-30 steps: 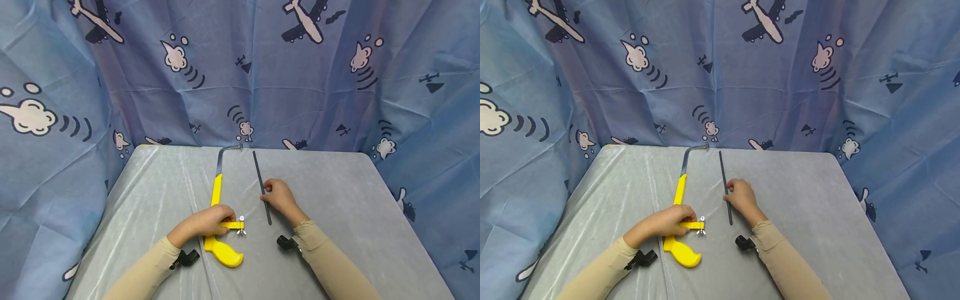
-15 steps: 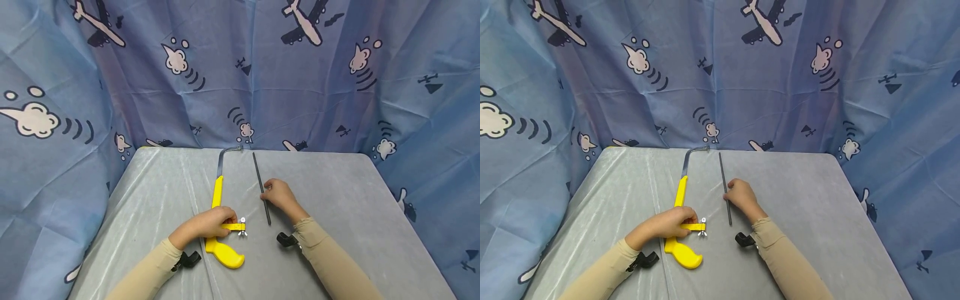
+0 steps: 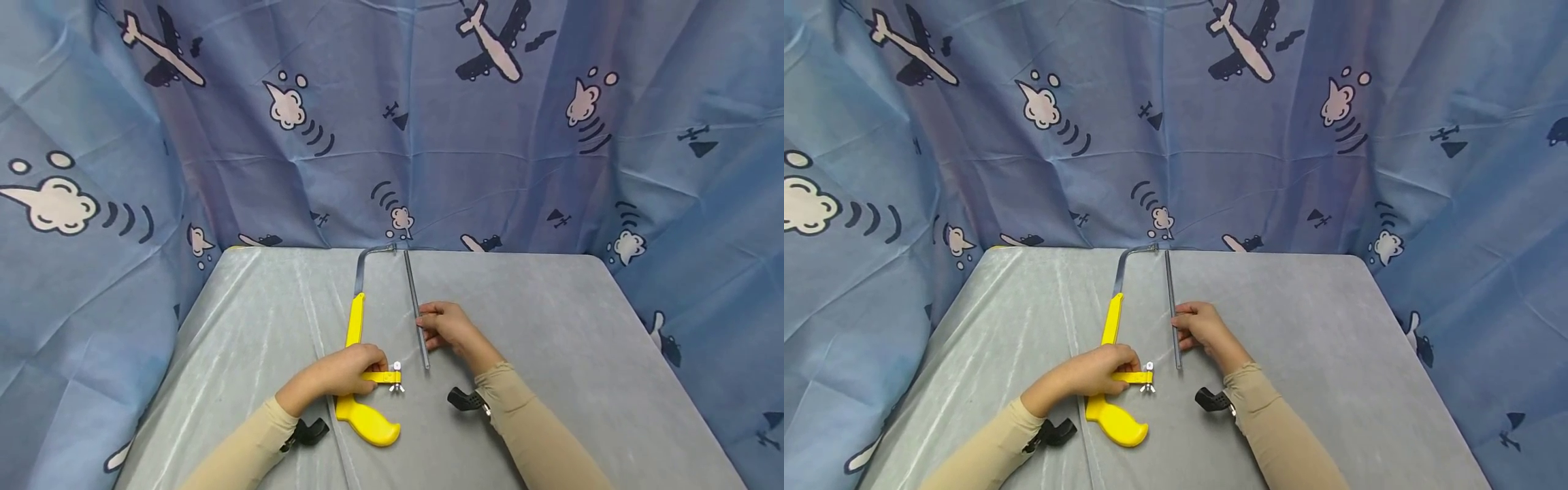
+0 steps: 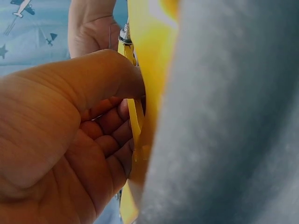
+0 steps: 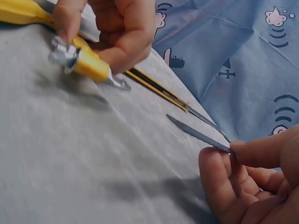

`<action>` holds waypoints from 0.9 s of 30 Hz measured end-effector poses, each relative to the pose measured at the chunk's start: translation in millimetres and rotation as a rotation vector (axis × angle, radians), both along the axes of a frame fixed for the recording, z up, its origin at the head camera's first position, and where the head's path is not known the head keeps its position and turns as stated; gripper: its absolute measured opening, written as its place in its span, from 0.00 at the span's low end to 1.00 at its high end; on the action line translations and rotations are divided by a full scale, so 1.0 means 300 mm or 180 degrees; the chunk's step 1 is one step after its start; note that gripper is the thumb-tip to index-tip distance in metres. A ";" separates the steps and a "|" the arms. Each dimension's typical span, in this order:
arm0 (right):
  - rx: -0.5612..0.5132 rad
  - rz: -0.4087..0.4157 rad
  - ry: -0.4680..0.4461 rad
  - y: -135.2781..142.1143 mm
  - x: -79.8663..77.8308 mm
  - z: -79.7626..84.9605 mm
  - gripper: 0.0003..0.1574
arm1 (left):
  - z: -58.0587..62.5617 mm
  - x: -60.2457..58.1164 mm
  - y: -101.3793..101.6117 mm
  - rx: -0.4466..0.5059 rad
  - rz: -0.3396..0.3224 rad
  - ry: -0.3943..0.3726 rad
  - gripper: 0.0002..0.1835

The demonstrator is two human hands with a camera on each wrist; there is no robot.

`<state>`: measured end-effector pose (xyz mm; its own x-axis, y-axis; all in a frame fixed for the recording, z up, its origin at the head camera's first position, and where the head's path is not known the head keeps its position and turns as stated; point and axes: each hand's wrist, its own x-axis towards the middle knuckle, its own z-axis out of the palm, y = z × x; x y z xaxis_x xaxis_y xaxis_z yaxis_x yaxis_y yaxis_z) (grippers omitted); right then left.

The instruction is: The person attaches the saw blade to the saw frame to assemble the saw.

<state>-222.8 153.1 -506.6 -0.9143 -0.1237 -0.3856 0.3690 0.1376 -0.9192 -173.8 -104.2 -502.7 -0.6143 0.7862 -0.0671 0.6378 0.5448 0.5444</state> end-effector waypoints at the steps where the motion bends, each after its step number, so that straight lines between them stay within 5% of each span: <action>1: -0.0031 -0.0003 0.0023 -0.006 0.000 0.000 0.27 | -0.001 0.000 -0.001 0.0009 -0.0002 0.0007 0.11; 27: -0.0119 -0.0079 0.0048 -0.115 -0.034 -0.030 0.26 | 0.002 0.003 -0.005 -0.0049 -0.0014 0.0091 0.11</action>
